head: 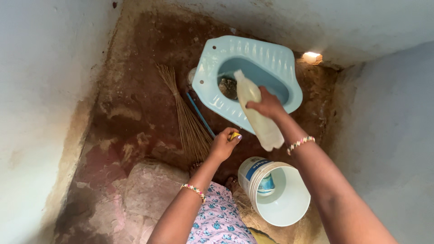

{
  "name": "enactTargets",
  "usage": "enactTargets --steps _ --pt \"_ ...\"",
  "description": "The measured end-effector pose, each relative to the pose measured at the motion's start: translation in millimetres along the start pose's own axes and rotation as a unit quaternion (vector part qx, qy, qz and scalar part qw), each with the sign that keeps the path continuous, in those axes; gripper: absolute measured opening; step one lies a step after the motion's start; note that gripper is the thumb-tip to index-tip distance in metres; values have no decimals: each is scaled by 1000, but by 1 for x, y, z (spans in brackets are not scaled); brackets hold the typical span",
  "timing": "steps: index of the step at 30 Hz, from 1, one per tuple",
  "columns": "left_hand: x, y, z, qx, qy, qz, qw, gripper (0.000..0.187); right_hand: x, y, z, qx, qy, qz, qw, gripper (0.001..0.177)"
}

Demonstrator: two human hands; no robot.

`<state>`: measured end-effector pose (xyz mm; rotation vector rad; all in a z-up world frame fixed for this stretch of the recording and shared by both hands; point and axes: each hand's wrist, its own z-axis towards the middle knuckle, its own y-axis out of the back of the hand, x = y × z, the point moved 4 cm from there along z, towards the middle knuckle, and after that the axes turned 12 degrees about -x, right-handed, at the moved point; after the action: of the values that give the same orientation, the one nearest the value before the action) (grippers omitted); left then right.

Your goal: The person pours liquid from a plastic bottle into a squat toilet and then scrubs the interior with a long-handled brush. The person uses both hands to hold and maneuver the brush while scrubbing the bowl.

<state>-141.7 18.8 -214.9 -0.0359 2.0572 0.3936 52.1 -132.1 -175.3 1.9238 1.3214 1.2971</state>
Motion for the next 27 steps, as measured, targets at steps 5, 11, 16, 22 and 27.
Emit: enactTargets --steps 5,11,16,22,27 --pt "5 -6 -7 7 -3 -11 1000 35 -40 -8 -40 14 -9 -19 1000 95" --pt "5 -13 -16 24 6 23 999 37 -75 -7 -85 -8 -53 44 998 98" --pt "6 -22 -20 33 -12 19 999 36 -94 -8 -107 -24 -65 76 995 96" --pt "13 -37 -23 32 -29 27 999 37 -110 -16 -120 -30 -71 70 995 90" --pt "21 -42 -29 40 -26 33 998 36 -114 -20 -129 -32 -62 67 995 89"
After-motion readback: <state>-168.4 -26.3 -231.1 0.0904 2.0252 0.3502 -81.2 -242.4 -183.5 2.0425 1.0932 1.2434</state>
